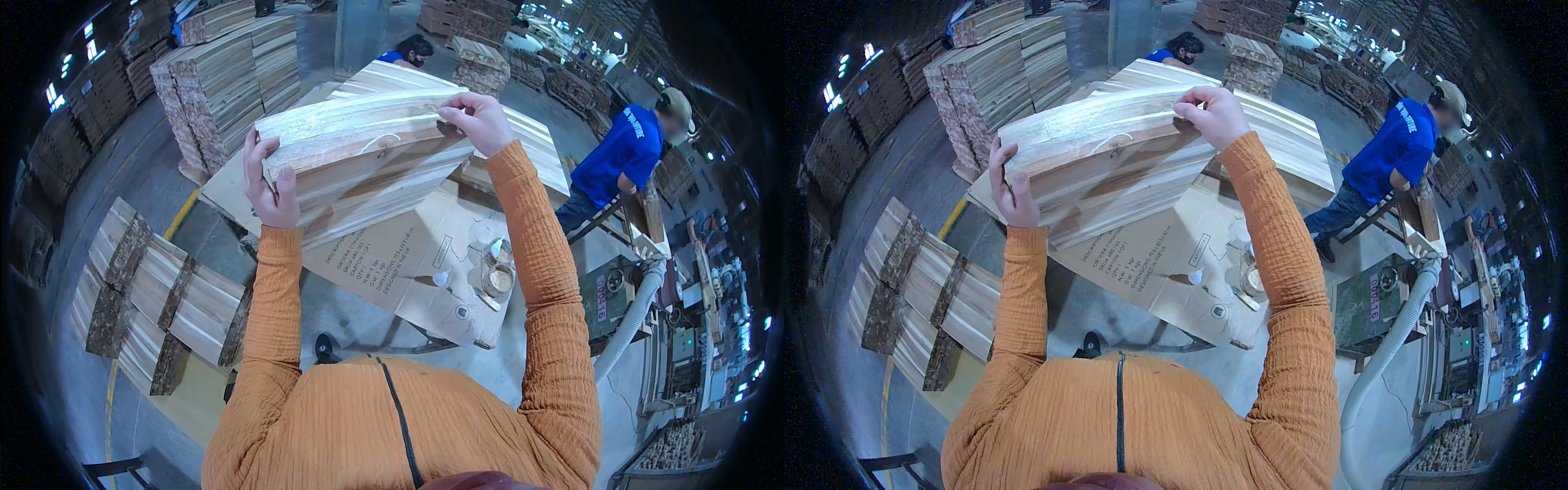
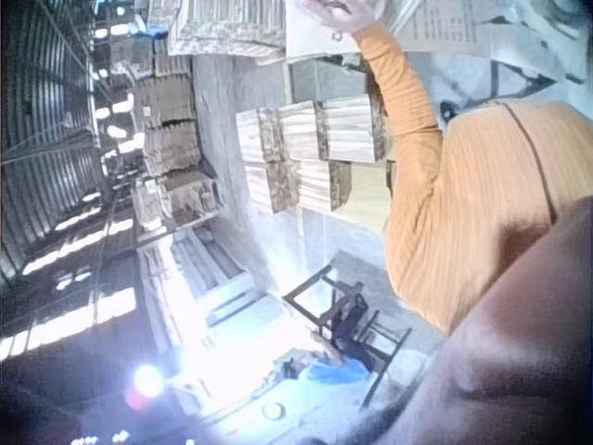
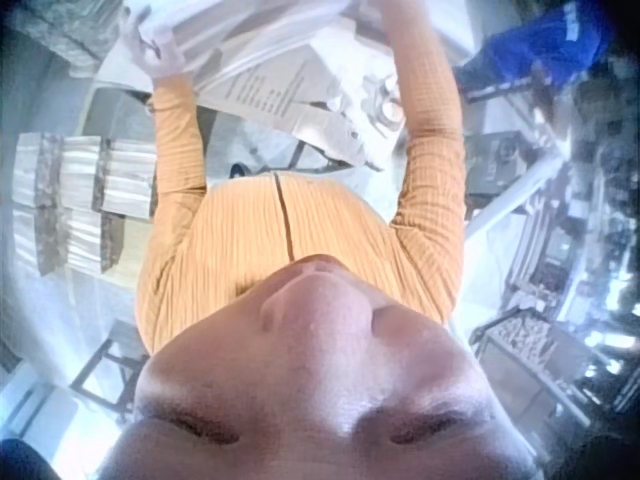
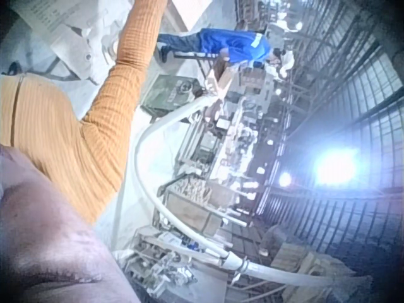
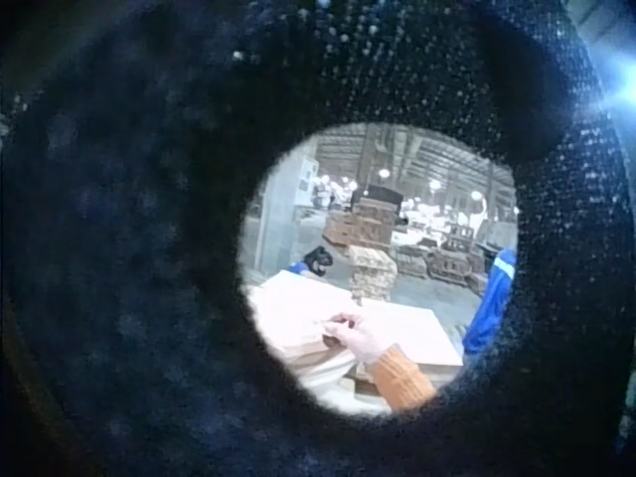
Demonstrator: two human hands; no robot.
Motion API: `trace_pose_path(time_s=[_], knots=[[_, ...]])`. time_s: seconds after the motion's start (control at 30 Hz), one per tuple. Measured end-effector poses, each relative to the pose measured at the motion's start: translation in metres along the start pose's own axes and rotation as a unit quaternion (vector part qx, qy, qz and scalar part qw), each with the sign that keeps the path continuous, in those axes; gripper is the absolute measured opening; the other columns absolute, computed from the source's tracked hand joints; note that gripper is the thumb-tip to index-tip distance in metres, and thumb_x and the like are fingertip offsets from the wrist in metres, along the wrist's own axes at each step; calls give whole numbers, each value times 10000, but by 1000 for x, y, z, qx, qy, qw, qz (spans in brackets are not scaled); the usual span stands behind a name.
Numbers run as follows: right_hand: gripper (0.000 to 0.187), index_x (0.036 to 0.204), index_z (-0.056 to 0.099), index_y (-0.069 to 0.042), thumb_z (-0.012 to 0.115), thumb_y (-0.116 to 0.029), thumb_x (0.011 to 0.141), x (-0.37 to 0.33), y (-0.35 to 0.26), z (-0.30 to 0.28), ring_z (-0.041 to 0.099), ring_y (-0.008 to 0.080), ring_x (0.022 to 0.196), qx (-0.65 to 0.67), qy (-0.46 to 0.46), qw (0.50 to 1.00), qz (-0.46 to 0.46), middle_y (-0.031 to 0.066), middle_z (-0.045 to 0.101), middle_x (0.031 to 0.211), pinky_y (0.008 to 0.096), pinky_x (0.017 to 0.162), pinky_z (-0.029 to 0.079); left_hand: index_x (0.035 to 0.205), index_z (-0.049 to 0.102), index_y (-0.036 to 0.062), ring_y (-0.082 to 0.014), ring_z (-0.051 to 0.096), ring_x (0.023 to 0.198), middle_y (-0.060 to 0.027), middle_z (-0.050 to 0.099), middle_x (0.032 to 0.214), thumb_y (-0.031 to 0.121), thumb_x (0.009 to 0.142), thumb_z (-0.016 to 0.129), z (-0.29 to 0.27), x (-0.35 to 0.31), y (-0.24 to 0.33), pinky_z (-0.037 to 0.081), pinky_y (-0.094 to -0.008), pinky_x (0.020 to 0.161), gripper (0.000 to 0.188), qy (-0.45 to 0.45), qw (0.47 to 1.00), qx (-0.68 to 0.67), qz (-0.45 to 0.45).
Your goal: The person repeatedly picks up a stack of wooden planks, turns them over, and visually inspects the surfaces and edges. The person then places the stack back on the table and repeats the process with another stack. Other workers are visible in the background.
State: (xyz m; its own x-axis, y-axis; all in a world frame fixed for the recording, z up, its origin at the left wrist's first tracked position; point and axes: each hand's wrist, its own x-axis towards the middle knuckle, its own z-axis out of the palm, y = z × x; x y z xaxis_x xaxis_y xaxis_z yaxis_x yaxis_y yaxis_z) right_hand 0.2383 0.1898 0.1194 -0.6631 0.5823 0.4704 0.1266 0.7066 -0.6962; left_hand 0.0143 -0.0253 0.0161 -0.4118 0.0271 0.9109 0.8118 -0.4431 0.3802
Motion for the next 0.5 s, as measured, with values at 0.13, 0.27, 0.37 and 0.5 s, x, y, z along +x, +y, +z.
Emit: trace_pose_path(time_s=[0.13, 0.27, 0.37, 0.5], knots=[[164, 849, 685, -30, 626, -168, 782, 1, 2, 6, 587, 231, 690, -98, -4, 993, -59, 118, 639, 753, 334, 665, 458, 1073, 536, -24, -364, 437, 1196, -264, 498, 1192, 320, 846, 530, -1, 2, 0, 380, -392, 930, 413, 1, 1000, -6, 8], [188, 936, 681, -55, 581, -86, 779, -4, -9, 0, 561, 258, 770, -263, -6, 956, -134, 86, 614, 807, 343, 738, 447, 1073, 534, -25, -362, 427, 1206, -252, 504, 1184, 293, 847, 530, -1, 3, 0, 375, -392, 934, 390, 3, 1000, -4, 8], [271, 984, 678, -93, 544, -24, 759, -14, -11, 2, 521, 261, 851, -323, 19, 932, -162, 51, 590, 870, 353, 786, 425, 1074, 534, -25, -357, 423, 1210, -244, 508, 1179, 280, 844, 531, -2, 3, -1, 371, -394, 937, 382, 2, 1000, -4, 8], [352, 1001, 679, -159, 521, 7, 734, -31, -10, 9, 491, 242, 945, -434, 45, 876, -204, 20, 583, 1001, 367, 815, 409, 1078, 536, -21, -346, 430, 1202, -246, 506, 1183, 279, 840, 536, -1, 1, -3, 369, -394, 939, 384, 5, 1000, -11, 0]])
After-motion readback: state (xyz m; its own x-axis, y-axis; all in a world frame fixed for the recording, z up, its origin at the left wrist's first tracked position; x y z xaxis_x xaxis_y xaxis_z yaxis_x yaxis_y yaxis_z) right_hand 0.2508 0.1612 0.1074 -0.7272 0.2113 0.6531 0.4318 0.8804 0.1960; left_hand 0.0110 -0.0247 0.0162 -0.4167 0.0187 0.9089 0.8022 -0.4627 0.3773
